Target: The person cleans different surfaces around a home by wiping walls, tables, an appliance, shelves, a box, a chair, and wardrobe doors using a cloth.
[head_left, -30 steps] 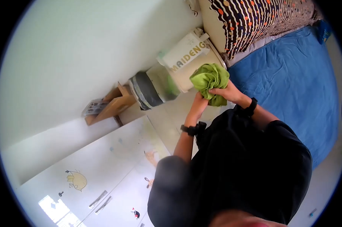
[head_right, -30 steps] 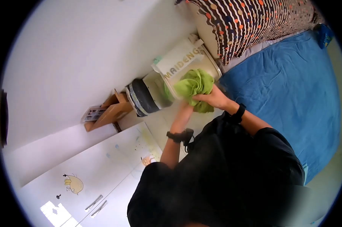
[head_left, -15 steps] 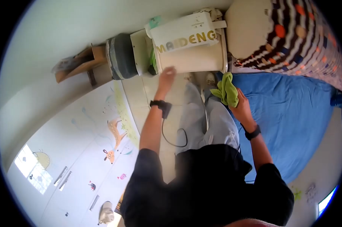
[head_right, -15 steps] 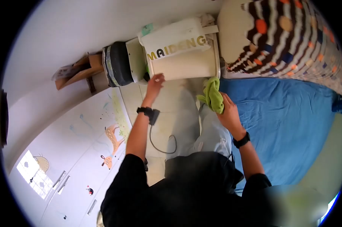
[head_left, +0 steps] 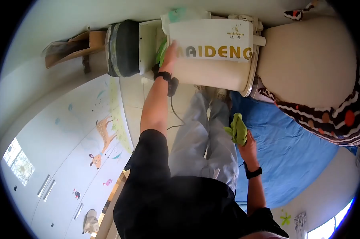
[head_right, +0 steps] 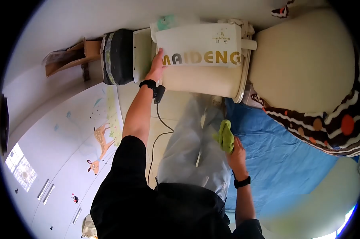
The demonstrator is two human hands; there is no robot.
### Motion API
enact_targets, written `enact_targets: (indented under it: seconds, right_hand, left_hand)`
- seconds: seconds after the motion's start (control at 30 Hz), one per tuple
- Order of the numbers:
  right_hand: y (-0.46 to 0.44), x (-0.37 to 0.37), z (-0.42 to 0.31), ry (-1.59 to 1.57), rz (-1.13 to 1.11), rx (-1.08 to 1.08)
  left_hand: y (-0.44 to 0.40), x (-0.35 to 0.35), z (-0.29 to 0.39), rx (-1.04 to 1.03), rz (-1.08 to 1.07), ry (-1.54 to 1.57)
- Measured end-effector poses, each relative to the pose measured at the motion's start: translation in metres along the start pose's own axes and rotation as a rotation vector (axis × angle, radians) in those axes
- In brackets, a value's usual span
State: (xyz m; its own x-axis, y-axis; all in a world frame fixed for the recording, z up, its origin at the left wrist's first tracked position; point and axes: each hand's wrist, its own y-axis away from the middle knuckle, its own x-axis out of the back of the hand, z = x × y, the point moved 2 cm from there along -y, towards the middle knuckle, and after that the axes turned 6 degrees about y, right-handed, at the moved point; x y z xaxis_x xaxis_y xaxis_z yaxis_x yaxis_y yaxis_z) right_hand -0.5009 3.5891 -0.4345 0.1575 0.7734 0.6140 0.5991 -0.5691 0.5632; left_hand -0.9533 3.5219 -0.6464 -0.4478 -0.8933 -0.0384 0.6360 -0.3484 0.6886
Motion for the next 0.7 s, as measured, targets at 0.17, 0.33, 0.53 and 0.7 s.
enact_targets:
  seconds: [0.17, 0.33, 0.53, 0.7]
  right_hand:
    - [-0.001, 0.006, -0.041, -0.091, -0.051, -0.06]
    - [-0.006, 0.006, -0.063, -0.081, -0.057, -0.045]
    - [-0.013, 0.0, -0.076, -0.057, 0.002, 0.016]
    - [-0.022, 0.001, -0.094, -0.061, -0.028, 0.027]
  left_hand:
    - [0.005, -0.009, 0.005, 0.072, -0.106, 0.24]
    - [0.012, -0.013, 0.001, 0.108, -0.129, 0.271]
    - [0.011, -0.029, -0.021, 0.189, -0.229, 0.381]
    - [0.025, -0.066, -0.025, 0.05, -0.238, 0.243]
